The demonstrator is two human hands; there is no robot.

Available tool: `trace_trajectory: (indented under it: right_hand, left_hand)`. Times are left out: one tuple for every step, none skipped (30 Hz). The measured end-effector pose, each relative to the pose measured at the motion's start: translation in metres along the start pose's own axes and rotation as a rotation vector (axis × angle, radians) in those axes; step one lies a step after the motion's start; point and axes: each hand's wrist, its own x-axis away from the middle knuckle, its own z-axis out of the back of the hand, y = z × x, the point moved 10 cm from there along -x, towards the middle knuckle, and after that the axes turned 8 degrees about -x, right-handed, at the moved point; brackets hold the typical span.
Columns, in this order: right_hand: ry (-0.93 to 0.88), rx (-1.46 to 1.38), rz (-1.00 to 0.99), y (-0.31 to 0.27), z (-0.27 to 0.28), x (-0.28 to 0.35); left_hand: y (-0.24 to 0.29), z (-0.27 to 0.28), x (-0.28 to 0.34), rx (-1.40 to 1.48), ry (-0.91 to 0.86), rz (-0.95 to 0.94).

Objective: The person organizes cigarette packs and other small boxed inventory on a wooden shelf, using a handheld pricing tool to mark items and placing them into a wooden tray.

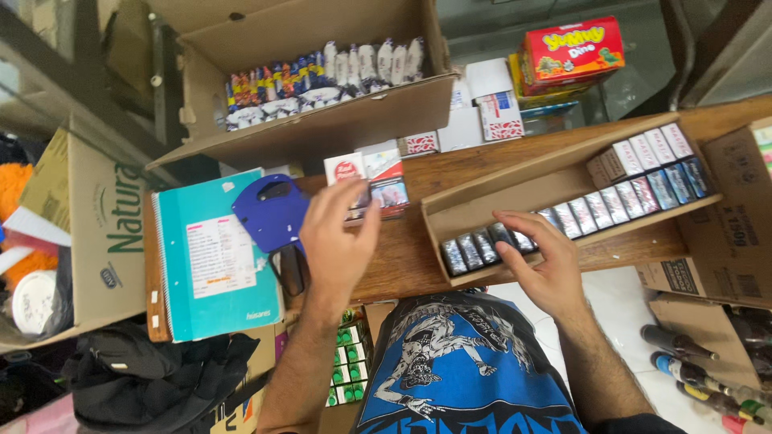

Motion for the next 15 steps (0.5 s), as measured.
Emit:
trace_trajectory:
  right_hand:
    - [0.02, 0.009, 0.003, 0.001, 0.012, 0.001]
    - [0.041, 0.018, 0.007, 0.003, 0.024, 0.001]
    - [0.06, 0.024, -0.002, 0.009, 0.036, 0.002]
    - [0.083, 0.025, 0.012, 0.013, 0.049, 0.003]
    - [0.109, 0.03, 0.023, 0.017, 0.063, 0.008]
    - [0.131, 0.039, 0.011, 0.022, 0.075, 0.01]
    - [0.16, 0.043, 0.012, 0.025, 0.087, 0.012]
    - [0.188, 0.047, 0.014, 0.028, 0.1, 0.015]
    - [0.205, 0.053, 0.002, 0.034, 0.112, 0.018]
    - [0.221, 0.072, 0.002, 0.038, 0.123, 0.02]
    - [0.231, 0.09, 0.005, 0.042, 0.133, 0.022]
    - [0.244, 0.095, -0.005, 0.048, 0.143, 0.026]
    - [0.253, 0.101, -0.005, 0.054, 0.152, 0.027]
    - [0.262, 0.107, -0.006, 0.059, 0.162, 0.028]
    - [0.267, 0.106, -0.012, 0.063, 0.17, 0.029]
  left_hand:
    - [0.018, -0.011, 0.001, 0.021, -0.024, -0.047]
    - [0.038, -0.022, 0.002, 0.041, -0.049, -0.095]
    - [0.053, -0.035, 0.004, 0.054, -0.062, -0.107]
    - [0.068, -0.055, 0.007, 0.133, -0.145, -0.11]
    - [0.085, -0.076, 0.014, 0.216, -0.232, -0.114]
    - [0.103, -0.088, 0.009, 0.232, -0.25, -0.126]
    - [0.124, -0.103, 0.007, 0.295, -0.323, -0.165]
    - [0.146, -0.118, 0.005, 0.359, -0.397, -0.204]
    - [0.159, -0.133, 0.002, 0.369, -0.414, -0.213]
    - [0.176, -0.154, 0.002, 0.36, -0.495, -0.257]
    - [0.191, -0.172, 0.003, 0.348, -0.571, -0.3]
    - [0.2, -0.19, 0.0, 0.357, -0.583, -0.307]
    - [0.211, -0.211, -0.001, 0.343, -0.625, -0.36]
    - [0.223, -0.231, -0.002, 0.33, -0.667, -0.415]
    - [0.228, -0.251, -0.005, 0.331, -0.674, -0.416]
